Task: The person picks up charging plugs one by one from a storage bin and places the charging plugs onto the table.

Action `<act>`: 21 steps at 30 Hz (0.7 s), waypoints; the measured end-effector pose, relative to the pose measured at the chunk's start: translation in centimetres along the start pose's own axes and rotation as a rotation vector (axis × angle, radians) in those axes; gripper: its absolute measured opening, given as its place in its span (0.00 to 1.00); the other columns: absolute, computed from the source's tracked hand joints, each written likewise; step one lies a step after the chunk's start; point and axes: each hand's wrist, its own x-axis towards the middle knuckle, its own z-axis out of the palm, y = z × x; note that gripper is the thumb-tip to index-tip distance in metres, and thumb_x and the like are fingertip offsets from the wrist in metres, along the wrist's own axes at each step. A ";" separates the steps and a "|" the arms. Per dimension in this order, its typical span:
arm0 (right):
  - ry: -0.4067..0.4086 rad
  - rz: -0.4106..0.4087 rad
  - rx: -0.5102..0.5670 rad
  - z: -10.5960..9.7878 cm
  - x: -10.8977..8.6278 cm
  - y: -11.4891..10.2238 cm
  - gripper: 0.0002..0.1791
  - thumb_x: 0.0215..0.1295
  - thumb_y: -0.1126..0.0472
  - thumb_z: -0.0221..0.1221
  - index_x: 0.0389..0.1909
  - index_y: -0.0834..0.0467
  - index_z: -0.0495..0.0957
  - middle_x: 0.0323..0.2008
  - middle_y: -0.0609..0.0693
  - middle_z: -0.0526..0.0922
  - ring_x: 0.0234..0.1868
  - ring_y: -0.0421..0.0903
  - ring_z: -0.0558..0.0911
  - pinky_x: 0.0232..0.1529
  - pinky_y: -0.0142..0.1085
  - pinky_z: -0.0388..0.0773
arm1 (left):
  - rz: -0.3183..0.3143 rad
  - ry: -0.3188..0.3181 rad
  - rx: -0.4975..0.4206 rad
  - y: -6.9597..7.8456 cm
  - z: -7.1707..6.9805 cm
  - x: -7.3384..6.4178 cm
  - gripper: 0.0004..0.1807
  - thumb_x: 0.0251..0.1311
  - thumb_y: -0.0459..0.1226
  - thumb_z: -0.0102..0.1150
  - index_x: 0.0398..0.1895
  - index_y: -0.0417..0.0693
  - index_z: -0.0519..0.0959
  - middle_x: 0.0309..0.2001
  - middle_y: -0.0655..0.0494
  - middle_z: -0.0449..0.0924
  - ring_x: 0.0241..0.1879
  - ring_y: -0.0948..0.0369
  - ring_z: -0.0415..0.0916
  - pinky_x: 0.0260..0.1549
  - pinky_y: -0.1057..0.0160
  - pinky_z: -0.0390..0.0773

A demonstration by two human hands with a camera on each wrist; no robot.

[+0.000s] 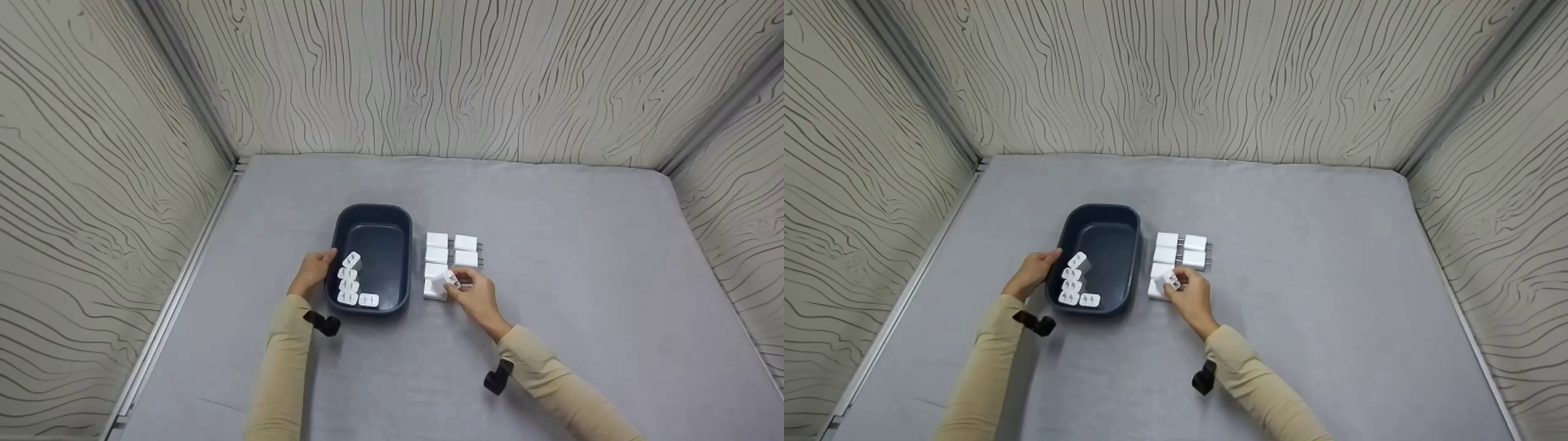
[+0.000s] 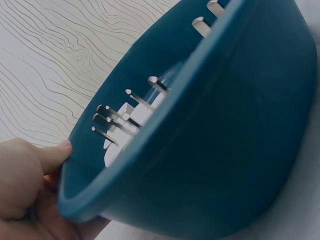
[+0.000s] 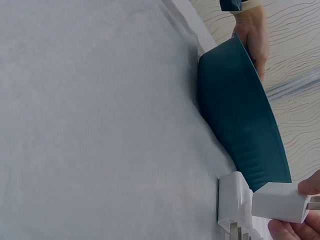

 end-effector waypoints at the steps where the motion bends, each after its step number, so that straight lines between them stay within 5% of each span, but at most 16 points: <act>1: 0.005 0.009 -0.003 -0.1 0.0 0.1 0.15 0.53 0.71 0.66 0.42 0.72 0.79 0.39 0.67 0.83 0.41 0.54 0.83 0.41 0.32 0.82 | 0.006 -0.001 -0.005 0.0 0.0 0.0 0.20 0.72 0.43 0.46 0.27 0.39 0.76 0.25 0.57 0.67 0.31 0.62 0.66 0.31 0.69 0.65; 8: 0.052 0.074 -0.003 -0.7 0.2 1.1 0.15 0.53 0.70 0.66 0.41 0.71 0.79 0.39 0.67 0.83 0.41 0.53 0.82 0.37 0.20 0.75 | 0.006 -0.017 -0.005 -0.2 -0.2 0.0 0.20 0.73 0.44 0.45 0.24 0.41 0.73 0.23 0.58 0.66 0.30 0.62 0.65 0.30 0.69 0.65; 16: 0.104 0.168 0.018 -1.6 0.7 1.7 0.16 0.54 0.68 0.66 0.42 0.72 0.79 0.39 0.68 0.83 0.34 0.38 0.79 0.33 0.18 0.72 | 0.021 -0.031 0.007 -0.3 -0.3 0.1 0.27 0.73 0.45 0.45 0.12 0.52 0.57 0.15 0.62 0.57 0.20 0.65 0.58 0.24 0.68 0.61; 21: 0.131 0.194 0.024 -1.8 0.8 1.9 0.16 0.54 0.69 0.66 0.42 0.73 0.78 0.39 0.68 0.83 0.31 0.32 0.76 0.33 0.18 0.72 | 0.027 -0.038 0.001 -0.3 -0.3 0.1 0.27 0.73 0.45 0.45 0.12 0.52 0.57 0.14 0.63 0.56 0.19 0.65 0.58 0.23 0.68 0.61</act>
